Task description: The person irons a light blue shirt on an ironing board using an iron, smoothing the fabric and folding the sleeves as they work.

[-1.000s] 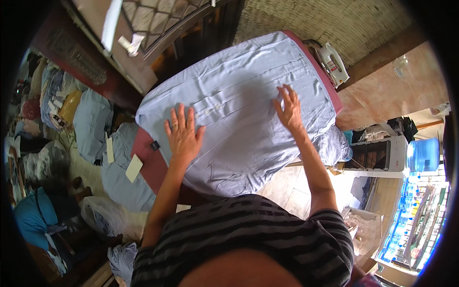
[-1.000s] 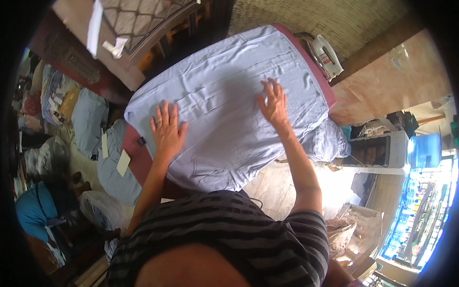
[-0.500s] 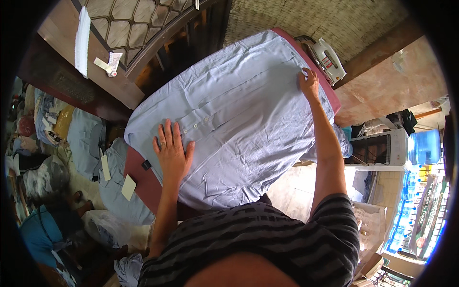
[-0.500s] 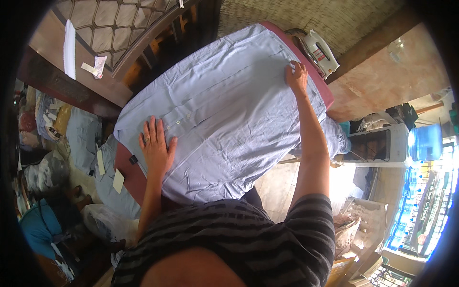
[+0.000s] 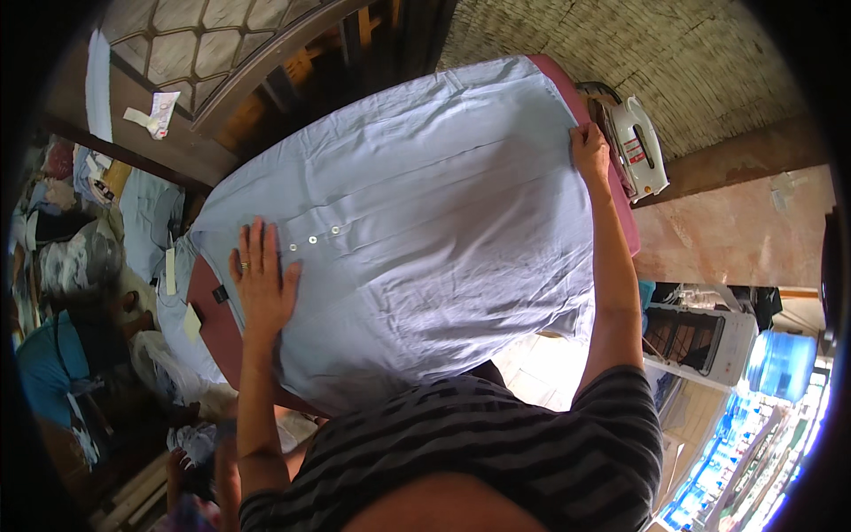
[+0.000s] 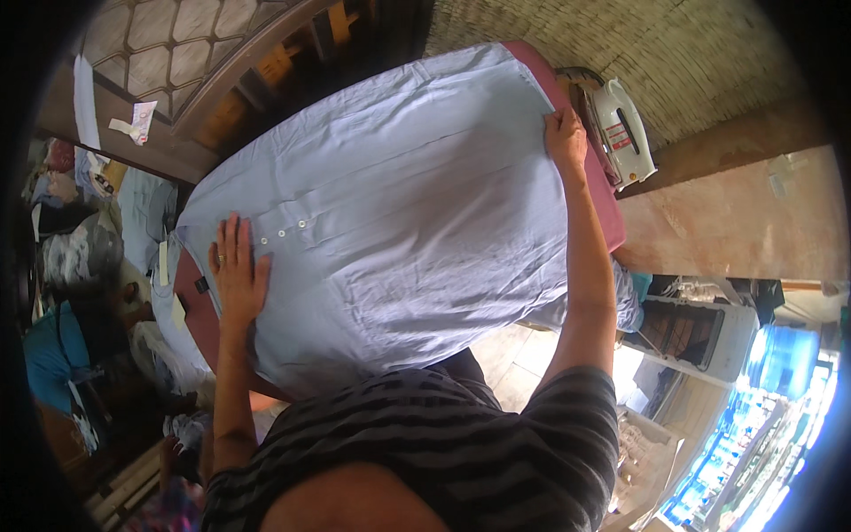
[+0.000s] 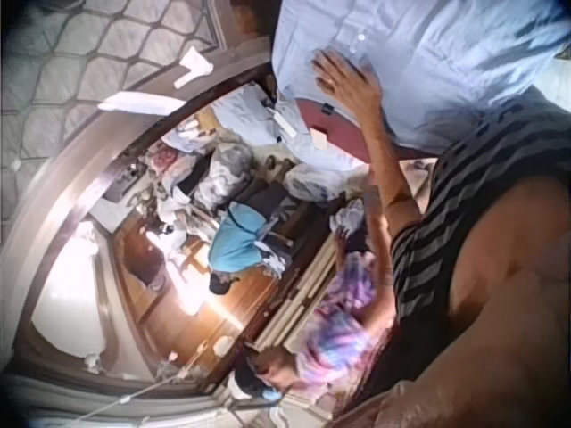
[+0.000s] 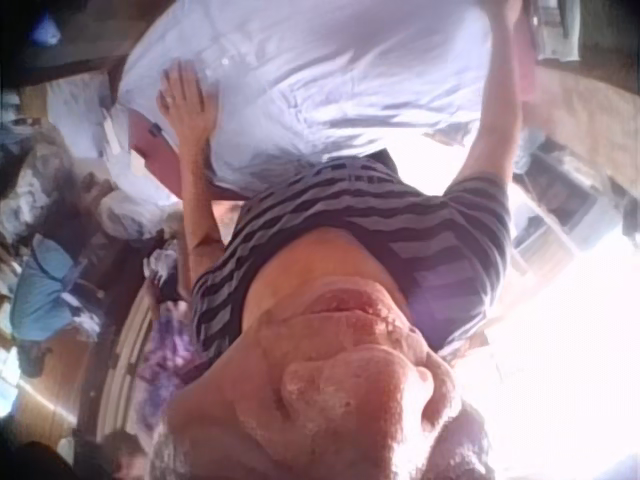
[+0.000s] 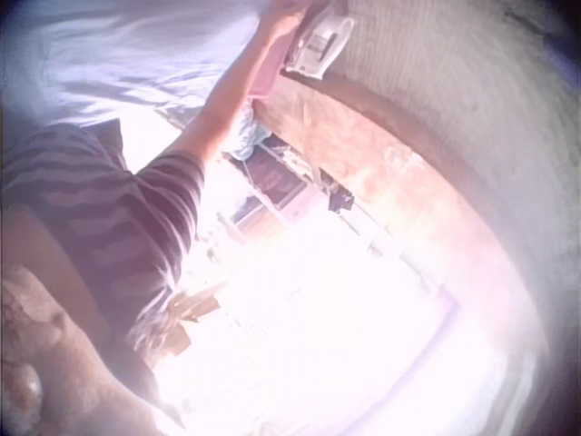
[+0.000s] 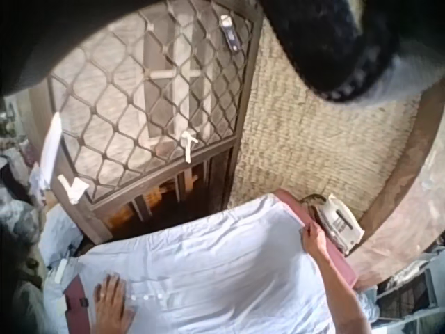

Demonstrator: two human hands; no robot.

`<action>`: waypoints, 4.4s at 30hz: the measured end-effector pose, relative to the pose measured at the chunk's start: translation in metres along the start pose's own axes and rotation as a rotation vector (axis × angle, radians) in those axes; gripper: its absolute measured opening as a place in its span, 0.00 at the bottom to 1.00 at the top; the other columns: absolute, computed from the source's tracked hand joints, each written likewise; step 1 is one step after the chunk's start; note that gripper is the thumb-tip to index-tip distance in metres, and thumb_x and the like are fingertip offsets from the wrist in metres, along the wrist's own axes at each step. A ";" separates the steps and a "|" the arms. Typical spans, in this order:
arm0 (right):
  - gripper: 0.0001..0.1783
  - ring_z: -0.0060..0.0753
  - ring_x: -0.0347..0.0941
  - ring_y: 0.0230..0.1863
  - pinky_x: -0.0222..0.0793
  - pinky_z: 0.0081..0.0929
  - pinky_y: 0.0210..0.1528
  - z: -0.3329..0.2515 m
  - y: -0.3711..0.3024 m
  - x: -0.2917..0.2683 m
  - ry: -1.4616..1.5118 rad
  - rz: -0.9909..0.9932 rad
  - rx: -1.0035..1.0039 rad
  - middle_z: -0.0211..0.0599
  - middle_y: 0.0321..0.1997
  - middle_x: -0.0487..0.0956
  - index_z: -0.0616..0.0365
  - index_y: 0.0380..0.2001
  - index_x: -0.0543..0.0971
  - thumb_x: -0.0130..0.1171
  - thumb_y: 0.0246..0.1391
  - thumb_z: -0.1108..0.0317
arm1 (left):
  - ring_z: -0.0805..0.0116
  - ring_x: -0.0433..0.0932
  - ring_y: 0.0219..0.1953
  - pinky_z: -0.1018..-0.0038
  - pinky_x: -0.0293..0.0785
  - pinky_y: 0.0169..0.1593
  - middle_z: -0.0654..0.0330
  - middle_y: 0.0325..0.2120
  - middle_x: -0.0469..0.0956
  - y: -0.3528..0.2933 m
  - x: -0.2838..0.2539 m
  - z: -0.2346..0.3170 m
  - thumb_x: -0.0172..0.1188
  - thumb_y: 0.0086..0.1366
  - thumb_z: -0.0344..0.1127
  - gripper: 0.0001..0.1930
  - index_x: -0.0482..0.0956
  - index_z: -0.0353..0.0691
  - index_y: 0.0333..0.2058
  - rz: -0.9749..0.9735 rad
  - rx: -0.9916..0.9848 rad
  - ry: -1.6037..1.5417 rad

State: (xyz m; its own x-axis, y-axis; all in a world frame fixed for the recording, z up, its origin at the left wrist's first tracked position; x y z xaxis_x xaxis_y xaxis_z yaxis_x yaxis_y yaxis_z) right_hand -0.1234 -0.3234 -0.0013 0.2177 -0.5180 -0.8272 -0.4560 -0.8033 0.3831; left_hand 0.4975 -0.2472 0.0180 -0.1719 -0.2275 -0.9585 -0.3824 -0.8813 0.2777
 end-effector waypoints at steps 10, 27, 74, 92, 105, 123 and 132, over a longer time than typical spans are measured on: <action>0.10 0.60 0.74 0.47 0.71 0.51 0.47 0.018 0.017 0.003 0.004 0.002 -0.309 0.51 0.42 0.78 0.56 0.41 0.73 0.56 0.60 0.64 | 0.51 0.49 0.74 0.47 0.39 0.71 0.56 0.72 0.54 0.005 0.008 0.017 0.46 0.71 0.53 0.31 0.60 0.48 0.69 0.014 -0.206 0.059; 0.19 0.56 0.73 0.50 0.69 0.46 0.53 0.026 0.015 -0.005 -0.193 -0.087 -0.474 0.51 0.50 0.75 0.47 0.57 0.76 0.49 0.65 0.63 | 0.46 0.45 0.74 0.39 0.40 0.69 0.52 0.72 0.50 -0.019 -0.002 0.039 0.55 0.65 0.59 0.36 0.63 0.49 0.67 0.154 -0.399 0.004; 0.09 0.52 0.77 0.42 0.74 0.44 0.44 -0.029 -0.283 -0.157 0.738 -0.083 -0.071 0.44 0.39 0.79 0.58 0.41 0.80 0.58 0.58 0.71 | 0.47 0.64 0.65 0.51 0.65 0.62 0.45 0.62 0.65 0.068 -0.022 0.122 0.49 0.73 0.54 0.28 0.69 0.41 0.63 0.364 0.056 -0.081; 0.22 0.56 0.76 0.54 0.72 0.42 0.56 0.202 -0.737 -0.167 0.090 -0.523 1.407 0.56 0.49 0.80 0.57 0.48 0.80 0.62 0.49 0.60 | 0.46 0.67 0.61 0.54 0.64 0.60 0.46 0.61 0.65 0.113 0.064 0.315 0.55 0.71 0.46 0.24 0.71 0.38 0.60 0.091 0.631 -0.321; 0.14 0.27 0.82 0.26 0.78 0.26 0.26 0.285 -0.477 -0.128 0.366 -1.075 0.905 0.35 0.28 0.84 0.60 0.34 0.82 0.58 0.56 0.59 | 0.45 0.67 0.61 0.54 0.65 0.62 0.43 0.59 0.67 0.073 0.019 0.307 0.60 0.68 0.37 0.21 0.74 0.36 0.57 0.233 0.314 -0.521; 0.15 0.29 0.83 0.30 0.79 0.30 0.32 0.204 -0.305 -0.034 0.544 -1.082 0.252 0.37 0.29 0.83 0.57 0.34 0.83 0.57 0.54 0.57 | 0.52 0.56 0.69 0.48 0.52 0.64 0.52 0.66 0.61 -0.035 0.033 0.254 0.43 0.74 0.54 0.26 0.69 0.46 0.62 0.122 -0.258 0.006; 0.12 0.30 0.82 0.33 0.76 0.28 0.34 0.273 -0.392 -0.069 0.528 -0.941 0.526 0.39 0.30 0.82 0.58 0.40 0.83 0.58 0.61 0.62 | 0.50 0.58 0.67 0.47 0.53 0.63 0.51 0.65 0.63 -0.033 0.029 0.261 0.49 0.72 0.51 0.24 0.70 0.46 0.61 0.125 -0.265 0.031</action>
State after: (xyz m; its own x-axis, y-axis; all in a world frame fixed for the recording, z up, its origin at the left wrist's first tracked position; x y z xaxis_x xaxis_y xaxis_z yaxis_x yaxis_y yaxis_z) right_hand -0.1953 0.1073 -0.2061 0.9254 0.0524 -0.3753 -0.1984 -0.7770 -0.5975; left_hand 0.2677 -0.1169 -0.0023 -0.1735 -0.3500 -0.9205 -0.1091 -0.9221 0.3712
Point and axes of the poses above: each hand's wrist, its own y-axis towards the middle knuckle, its own x-axis out of the palm, z = x × y, the point moved 2 cm from there along y, towards the middle knuckle
